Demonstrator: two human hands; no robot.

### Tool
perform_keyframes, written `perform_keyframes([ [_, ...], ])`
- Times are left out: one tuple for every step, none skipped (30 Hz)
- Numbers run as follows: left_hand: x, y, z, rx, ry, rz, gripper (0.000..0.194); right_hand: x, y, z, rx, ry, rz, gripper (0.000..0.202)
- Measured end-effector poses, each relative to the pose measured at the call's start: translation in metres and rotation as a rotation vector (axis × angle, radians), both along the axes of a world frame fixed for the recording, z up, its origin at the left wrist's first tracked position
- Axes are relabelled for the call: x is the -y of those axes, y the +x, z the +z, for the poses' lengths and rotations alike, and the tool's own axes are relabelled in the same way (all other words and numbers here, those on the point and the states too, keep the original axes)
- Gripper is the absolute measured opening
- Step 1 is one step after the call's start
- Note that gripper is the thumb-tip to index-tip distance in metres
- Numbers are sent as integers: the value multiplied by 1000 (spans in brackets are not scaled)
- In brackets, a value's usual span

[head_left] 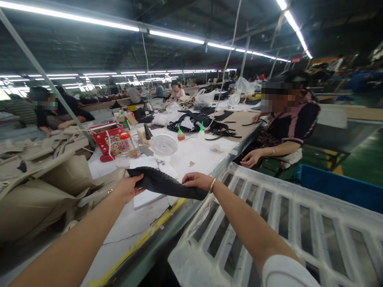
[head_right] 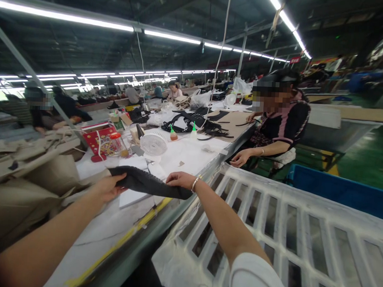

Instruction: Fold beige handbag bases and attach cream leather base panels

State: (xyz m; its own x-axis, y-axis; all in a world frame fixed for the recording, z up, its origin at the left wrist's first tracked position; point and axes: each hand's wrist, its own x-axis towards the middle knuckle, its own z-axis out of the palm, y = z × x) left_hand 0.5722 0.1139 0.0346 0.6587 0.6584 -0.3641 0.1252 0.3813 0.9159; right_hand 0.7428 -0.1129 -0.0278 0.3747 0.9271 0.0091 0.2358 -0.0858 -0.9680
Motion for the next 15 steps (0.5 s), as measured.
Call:
perform_keyframes([
  [2, 1, -1, -17, 12, -13, 18, 10, -4, 2, -40, 15, -10, 29],
  [5, 2, -1, -32, 17, -21, 17, 20, -9, 5, -75, 27, -26, 30],
  [10, 3, -2, -43, 21, -27, 17, 30, -13, 7, -103, 36, -47, 32],
  [16, 5, -2, -46, 25, -37, 18, 40, -17, 9, -125, 43, -70, 33],
  [24, 7, -2, -38, 28, -48, 19, 50, -21, 12, -141, 48, -94, 33],
  [32, 8, -2, -11, 33, -57, 19, 60, -25, 15, -153, 53, -118, 34],
  [41, 9, 0, 28, 37, -64, 20, 69, -30, 18, -155, 56, -147, 34],
  [51, 10, 3, 73, 41, -71, 20, 79, -34, 21, -147, 59, -183, 34],
  [60, 10, 6, 120, 46, -81, 20, 88, -39, 25, -130, 57, -222, 34],
  [69, 9, 9, 163, 53, -92, 20, 97, -44, 28, -112, 55, -260, 33],
  [76, 8, 13, 197, 60, -104, 20, 105, -48, 31, -98, 56, -302, 33],
  [83, 7, 16, 221, 68, -119, 19, 112, -52, 33, -90, 61, -340, 34],
  [88, 5, 19, 240, 75, -133, 19, 119, -56, 35, -89, 69, -374, 37],
  [92, 4, 20, 257, 81, -142, 19, 126, -59, 37, -95, 77, -405, 40],
  [95, 2, 21, 268, 84, -148, 18, 131, -61, 39, -97, 87, -432, 44],
])
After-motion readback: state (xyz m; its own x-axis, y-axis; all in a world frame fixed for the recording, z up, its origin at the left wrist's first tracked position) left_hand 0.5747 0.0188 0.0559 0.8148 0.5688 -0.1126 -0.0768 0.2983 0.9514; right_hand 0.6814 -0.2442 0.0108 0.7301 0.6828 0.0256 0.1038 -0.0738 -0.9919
